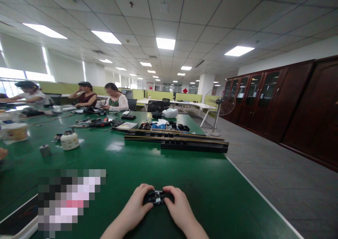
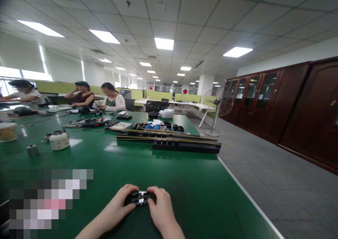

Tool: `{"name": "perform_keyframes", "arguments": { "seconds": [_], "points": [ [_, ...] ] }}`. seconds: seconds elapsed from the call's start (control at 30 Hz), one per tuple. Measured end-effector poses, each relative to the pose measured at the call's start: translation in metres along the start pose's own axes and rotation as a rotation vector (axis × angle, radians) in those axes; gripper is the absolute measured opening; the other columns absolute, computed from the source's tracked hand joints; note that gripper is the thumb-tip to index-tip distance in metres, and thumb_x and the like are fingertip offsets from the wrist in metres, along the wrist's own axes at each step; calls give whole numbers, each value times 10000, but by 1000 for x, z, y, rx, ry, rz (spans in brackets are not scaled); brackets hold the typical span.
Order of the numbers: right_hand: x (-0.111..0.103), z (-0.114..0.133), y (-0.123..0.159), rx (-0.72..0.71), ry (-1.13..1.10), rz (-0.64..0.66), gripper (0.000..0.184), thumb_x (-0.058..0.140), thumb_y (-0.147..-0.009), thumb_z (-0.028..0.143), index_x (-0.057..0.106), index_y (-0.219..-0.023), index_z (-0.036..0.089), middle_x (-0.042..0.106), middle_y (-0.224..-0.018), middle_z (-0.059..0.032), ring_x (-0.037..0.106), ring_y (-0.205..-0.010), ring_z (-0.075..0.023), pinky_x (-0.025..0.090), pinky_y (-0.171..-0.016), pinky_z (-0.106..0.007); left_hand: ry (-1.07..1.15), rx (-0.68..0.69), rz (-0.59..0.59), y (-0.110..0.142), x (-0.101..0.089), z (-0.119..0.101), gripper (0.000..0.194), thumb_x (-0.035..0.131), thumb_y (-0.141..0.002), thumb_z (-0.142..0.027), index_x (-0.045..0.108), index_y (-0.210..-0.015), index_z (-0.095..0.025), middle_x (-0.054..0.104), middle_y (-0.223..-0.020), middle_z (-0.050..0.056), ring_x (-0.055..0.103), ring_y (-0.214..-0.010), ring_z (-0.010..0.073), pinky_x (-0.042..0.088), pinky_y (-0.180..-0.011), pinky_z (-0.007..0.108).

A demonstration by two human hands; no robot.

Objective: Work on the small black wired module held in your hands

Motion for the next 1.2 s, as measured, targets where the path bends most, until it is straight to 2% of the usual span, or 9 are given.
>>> {"name": "perform_keyframes", "arguments": {
  "seconds": [0.27,0.5,0.77,1.2],
  "points": [
    [-2,3,2,-22,30,3,318,458,-742,171,653,-987,226,664,-1028,-34,580,-1013,-203,409,-930,-328,1,-23,-22,-1,0,0,464,518,-648,-154,533,-1110,-184,584,-1109,78,517,-1072,218,374,-978,359],
    [-1,2,0,-37,42,-5,342,419,-758,144,654,-994,220,663,-1038,-40,578,-1022,-196,410,-940,-326,-22,-6,-17,0,0,0,378,530,-648,-171,568,-1023,-187,594,-1064,68,516,-1046,226,373,-965,371],
    [0,-2,0,-30,18,8,336,411,-765,157,648,-992,226,662,-1017,-34,583,-1000,-182,412,-923,-308,-55,-49,21,0,-1,-2,414,517,-670,-191,571,-1080,-173,573,-1110,77,490,-1087,225,331,-1000,359],
    [-2,7,2,-42,0,10,245,472,-788,236,658,-948,235,671,-995,-29,585,-978,-189,409,-904,-309,4,-50,-3,0,1,-2,437,529,-612,-123,536,-1043,-198,600,-1073,57,518,-1043,212,371,-955,341]
  ]
}}
Point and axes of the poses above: each hand's wrist, its own y-axis away from the middle knuckle, its own x-axis out of the palm, z = x × y, the point moved 2 cm from there along -y, towards the middle knuckle
